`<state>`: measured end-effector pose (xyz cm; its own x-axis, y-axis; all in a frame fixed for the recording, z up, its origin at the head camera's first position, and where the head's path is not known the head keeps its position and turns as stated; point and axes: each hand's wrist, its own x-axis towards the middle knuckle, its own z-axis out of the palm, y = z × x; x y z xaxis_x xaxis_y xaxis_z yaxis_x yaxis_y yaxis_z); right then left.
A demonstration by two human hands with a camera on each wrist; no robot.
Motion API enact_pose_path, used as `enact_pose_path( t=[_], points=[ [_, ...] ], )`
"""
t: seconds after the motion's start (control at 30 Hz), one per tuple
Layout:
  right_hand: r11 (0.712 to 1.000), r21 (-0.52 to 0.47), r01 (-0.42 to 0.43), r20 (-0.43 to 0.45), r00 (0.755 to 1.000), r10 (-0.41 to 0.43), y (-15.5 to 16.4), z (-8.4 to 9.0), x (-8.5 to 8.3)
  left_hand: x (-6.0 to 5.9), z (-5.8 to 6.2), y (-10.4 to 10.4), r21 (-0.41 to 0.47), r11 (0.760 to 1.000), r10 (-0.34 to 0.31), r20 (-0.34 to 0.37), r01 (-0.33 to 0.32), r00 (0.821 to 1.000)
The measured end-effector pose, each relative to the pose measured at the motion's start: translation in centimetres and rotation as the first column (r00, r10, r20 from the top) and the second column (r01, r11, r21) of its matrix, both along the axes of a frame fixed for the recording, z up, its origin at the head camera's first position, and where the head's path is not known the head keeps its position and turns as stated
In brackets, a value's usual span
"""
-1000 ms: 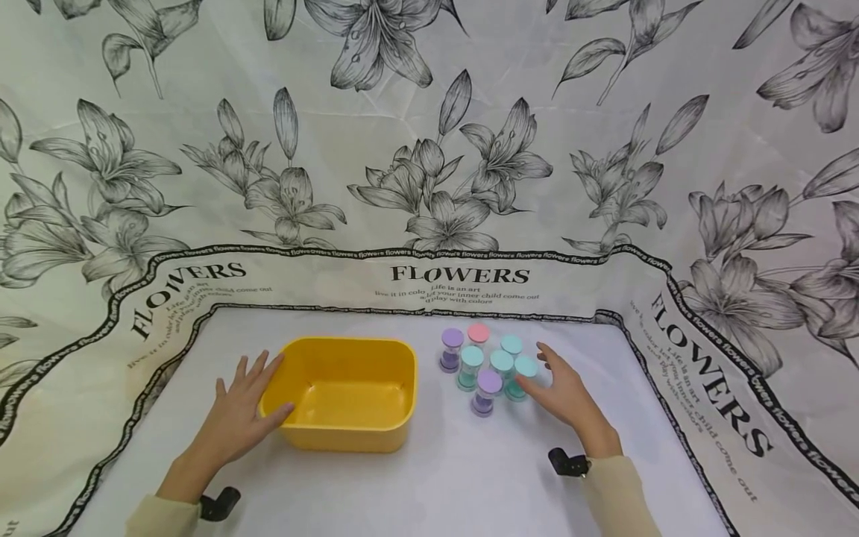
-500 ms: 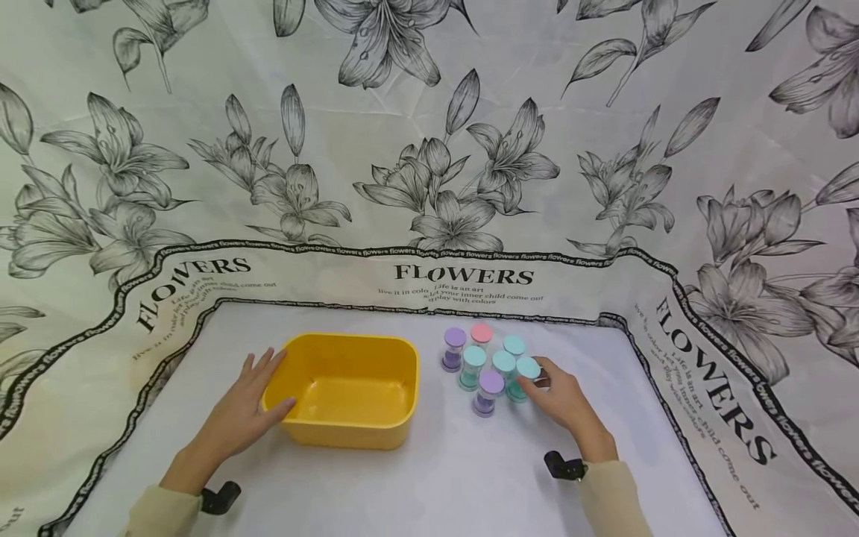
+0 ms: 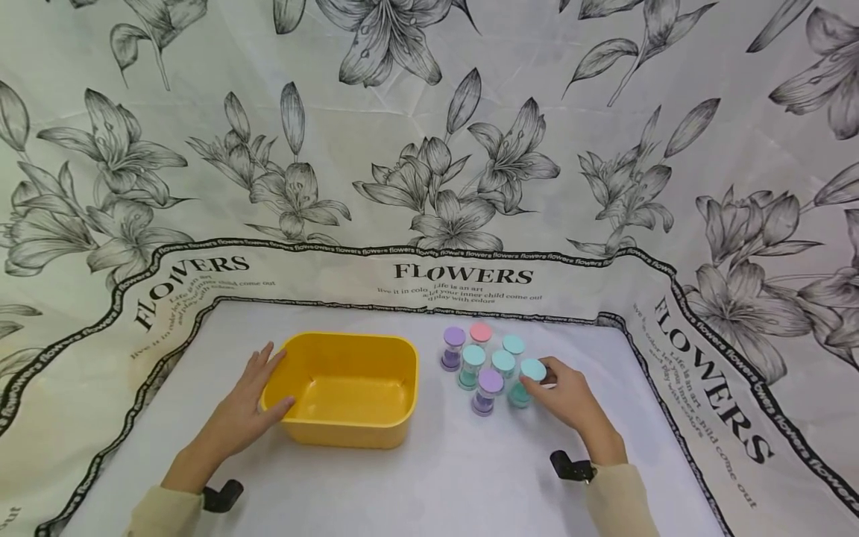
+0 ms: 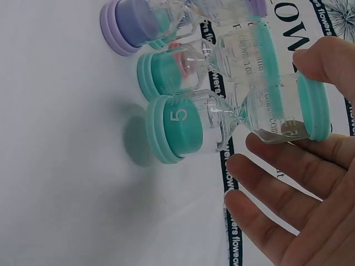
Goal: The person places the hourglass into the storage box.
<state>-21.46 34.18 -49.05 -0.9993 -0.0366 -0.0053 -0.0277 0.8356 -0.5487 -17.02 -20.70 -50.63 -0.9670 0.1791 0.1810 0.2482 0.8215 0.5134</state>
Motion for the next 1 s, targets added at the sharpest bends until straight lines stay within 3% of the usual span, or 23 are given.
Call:
enact_pose_path(
  t=[0.17, 0.5, 0.77, 1.0],
  points=[
    [1.0, -0.003, -0.011, -0.043, 0.999, 0.011, 0.1, 1.5, 0.5, -0.2, 0.4, -0.1, -0.022, 0.997, -0.08, -0.079, 0.079, 0.994],
    [0.999, -0.005, -0.051, -0.131, 0.99, 0.05, -0.1, 4.8, 1.5, -0.6, 0.4, -0.1, -0.041, 0.989, -0.148, -0.12, 0.144, 0.982],
    [0.996, -0.009, -0.084, -0.251, 0.965, 0.079, -1.3, 7.5, 2.0, -0.4, 0.4, 0.2, -0.01, 0.995, -0.096, -0.039, 0.096, 0.995],
    [0.992, -0.009, -0.129, -0.358, 0.926, 0.118, -3.2, 9.5, 2.1, -0.3, 0.6, 0.3, 0.02, 0.998, -0.057, 0.048, 0.056, 0.997]
  ],
)
